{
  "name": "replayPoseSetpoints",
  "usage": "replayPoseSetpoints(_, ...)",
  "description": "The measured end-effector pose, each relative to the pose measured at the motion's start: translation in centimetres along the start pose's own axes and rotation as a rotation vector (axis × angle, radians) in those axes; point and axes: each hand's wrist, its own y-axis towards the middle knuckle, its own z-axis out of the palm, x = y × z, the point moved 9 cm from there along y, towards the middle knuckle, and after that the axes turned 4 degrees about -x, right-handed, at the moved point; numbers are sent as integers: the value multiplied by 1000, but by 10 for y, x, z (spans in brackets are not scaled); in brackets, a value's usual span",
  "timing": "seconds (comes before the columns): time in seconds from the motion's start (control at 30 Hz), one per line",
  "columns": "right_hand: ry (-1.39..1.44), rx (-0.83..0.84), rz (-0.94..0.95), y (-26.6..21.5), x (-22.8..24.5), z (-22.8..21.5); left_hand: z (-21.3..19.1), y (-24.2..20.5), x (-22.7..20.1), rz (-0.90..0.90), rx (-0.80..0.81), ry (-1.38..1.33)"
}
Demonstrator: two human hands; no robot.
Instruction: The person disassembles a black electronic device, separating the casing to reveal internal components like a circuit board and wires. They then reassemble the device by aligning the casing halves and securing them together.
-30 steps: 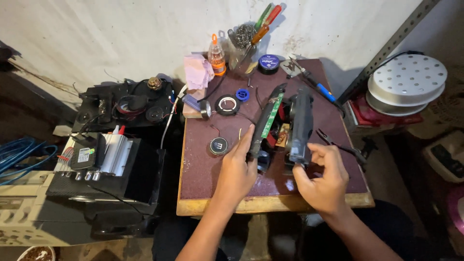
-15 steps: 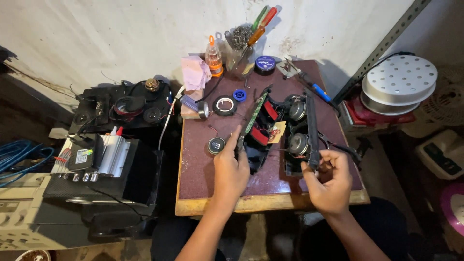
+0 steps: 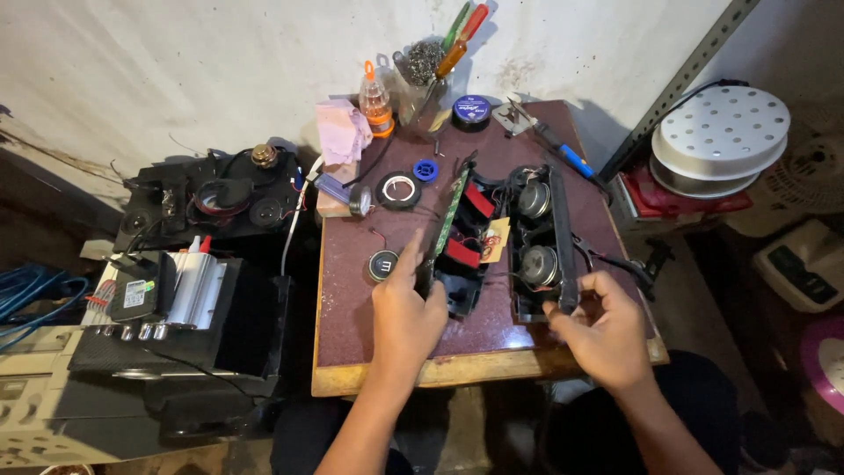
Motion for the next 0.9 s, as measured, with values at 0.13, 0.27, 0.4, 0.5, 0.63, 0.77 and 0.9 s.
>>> replayPoseSetpoints(0.13, 7, 21, 45, 0, -4, -6, 3, -2, 2, 60, -12, 42)
replayPoseSetpoints(0.27, -26, 60, 244, -2, -14, -12, -3, -3, -9, 179, -88, 93)
replayPoseSetpoints(0.4, 5, 91, 262, 0, -21, -14, 0, 4, 7, -78, 27, 73)
replayPoseSetpoints(0.5, 116, 103, 293, 0, -31, -10, 4, 5, 13, -160, 111, 93)
replayPoseSetpoints(0.63, -264, 48, 237, 4, -3, -28, 6, 2, 0, -144, 205, 79)
replayPoseSetpoints(0.77, -644, 109, 249, -1, 50, -42, 5, 4, -7, 0, 172, 46)
replayPoseSetpoints(0.9, -605, 49, 59, 12, 98, -49, 7, 4, -5, 10, 180, 56)
